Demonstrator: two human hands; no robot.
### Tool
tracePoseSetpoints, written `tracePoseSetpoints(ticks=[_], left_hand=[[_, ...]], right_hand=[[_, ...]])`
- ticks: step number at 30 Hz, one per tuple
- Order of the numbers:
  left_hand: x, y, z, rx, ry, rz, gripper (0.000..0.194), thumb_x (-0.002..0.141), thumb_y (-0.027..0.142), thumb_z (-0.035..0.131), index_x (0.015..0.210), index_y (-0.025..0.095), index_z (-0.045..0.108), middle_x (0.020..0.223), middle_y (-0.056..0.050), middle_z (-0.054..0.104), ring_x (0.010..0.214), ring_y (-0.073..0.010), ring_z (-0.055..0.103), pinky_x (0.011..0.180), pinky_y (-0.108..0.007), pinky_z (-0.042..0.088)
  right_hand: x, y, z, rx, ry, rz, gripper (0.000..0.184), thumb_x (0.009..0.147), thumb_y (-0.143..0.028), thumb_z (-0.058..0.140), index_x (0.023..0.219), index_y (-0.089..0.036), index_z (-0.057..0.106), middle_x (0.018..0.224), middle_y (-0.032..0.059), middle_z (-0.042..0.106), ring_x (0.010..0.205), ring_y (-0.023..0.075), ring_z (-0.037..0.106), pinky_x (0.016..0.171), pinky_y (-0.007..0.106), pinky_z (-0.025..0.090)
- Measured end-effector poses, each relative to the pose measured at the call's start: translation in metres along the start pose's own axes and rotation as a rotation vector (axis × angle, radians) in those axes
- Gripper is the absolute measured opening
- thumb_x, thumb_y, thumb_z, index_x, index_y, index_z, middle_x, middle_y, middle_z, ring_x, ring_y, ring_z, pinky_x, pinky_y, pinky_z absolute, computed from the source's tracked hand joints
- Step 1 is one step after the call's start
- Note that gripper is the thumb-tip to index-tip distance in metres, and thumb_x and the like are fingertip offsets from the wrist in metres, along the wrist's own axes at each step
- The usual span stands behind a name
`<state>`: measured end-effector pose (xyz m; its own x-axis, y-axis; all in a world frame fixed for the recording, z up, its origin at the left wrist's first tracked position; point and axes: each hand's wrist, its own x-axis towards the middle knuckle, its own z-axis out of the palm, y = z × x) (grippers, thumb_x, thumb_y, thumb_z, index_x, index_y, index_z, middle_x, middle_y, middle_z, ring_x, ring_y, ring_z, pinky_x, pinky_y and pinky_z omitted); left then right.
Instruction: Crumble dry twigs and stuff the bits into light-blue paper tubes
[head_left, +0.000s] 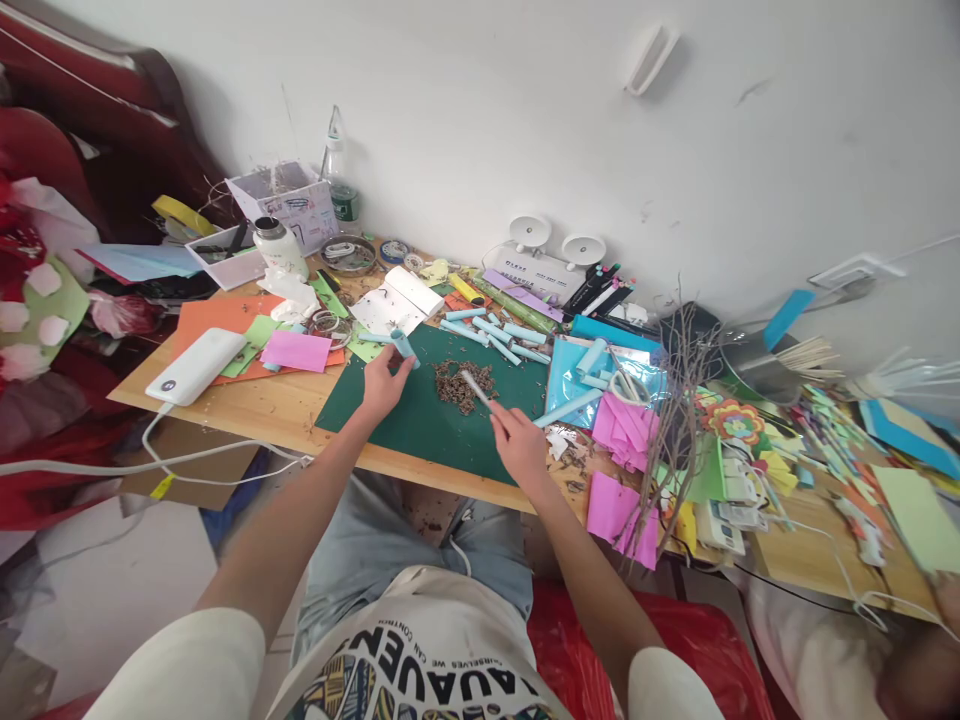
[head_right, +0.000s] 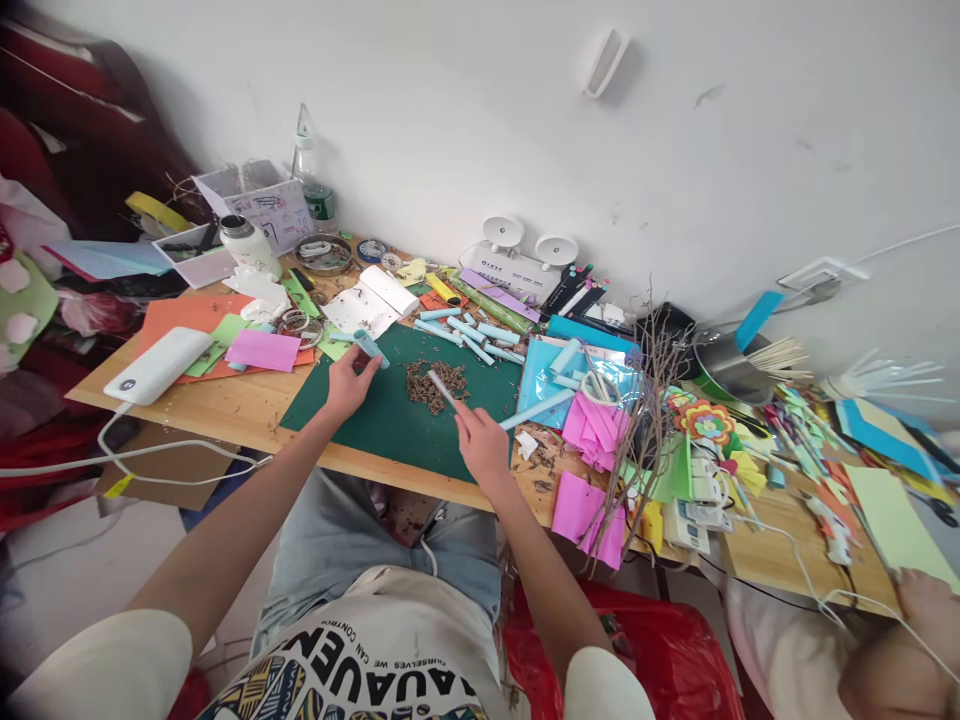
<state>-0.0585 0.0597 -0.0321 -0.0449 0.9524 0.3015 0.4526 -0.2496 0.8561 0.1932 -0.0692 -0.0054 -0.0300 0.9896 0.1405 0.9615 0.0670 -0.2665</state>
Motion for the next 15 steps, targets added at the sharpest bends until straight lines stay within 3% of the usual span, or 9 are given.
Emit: tracePoseSetpoints(ticks=[3,6,10,15], left_hand=[[-0.002,-0.003,0.005,-0.026,-0.017,0.006,0.020,0.087,0.038,0.059,0.085,0.019,0.059,0.076,-0.003,0.066,0.070,-0.0171,0.063,0.070,-0.029,0.049],[-0.003,-0.004,0.007,-0.023,-0.029,0.019,0.019,0.087,0.037,0.059,0.087,0.019,0.060,0.077,-0.003,0.067,0.071,-0.0171,0.063,0.071,-0.029,0.049],[-0.003,-0.003,0.005,0.008,-0.041,0.008,0.020,0.087,0.038,0.060,0.090,0.018,0.063,0.078,-0.003,0.069,0.071,-0.0177,0.064,0.072,-0.029,0.050],[-0.003,-0.004,0.006,0.000,-0.072,0.005,0.024,0.087,0.039,0.059,0.097,0.018,0.065,0.084,-0.006,0.072,0.076,-0.0202,0.067,0.077,-0.032,0.053]], right_hand=[[-0.004,0.004,-0.001,-0.033,0.050,0.303,0.037,0.099,-0.026,0.041,0.122,-0.014,0.066,0.092,0.0104,0.069,0.080,0.0191,0.064,0.070,0.027,0.042],[0.007,-0.003,-0.005,-0.127,0.010,0.485,0.033,0.096,-0.019,0.042,0.114,-0.010,0.068,0.093,0.0146,0.070,0.083,0.0224,0.066,0.071,0.029,0.042],[0.022,-0.003,-0.016,-0.184,0.024,0.604,0.034,0.095,-0.018,0.041,0.114,-0.010,0.067,0.094,0.0179,0.071,0.086,0.0255,0.069,0.071,0.030,0.045],[0.019,0.023,-0.027,-0.251,-0.021,0.695,0.032,0.094,-0.020,0.044,0.109,-0.011,0.070,0.096,0.0207,0.073,0.088,0.0301,0.072,0.072,0.033,0.050]])
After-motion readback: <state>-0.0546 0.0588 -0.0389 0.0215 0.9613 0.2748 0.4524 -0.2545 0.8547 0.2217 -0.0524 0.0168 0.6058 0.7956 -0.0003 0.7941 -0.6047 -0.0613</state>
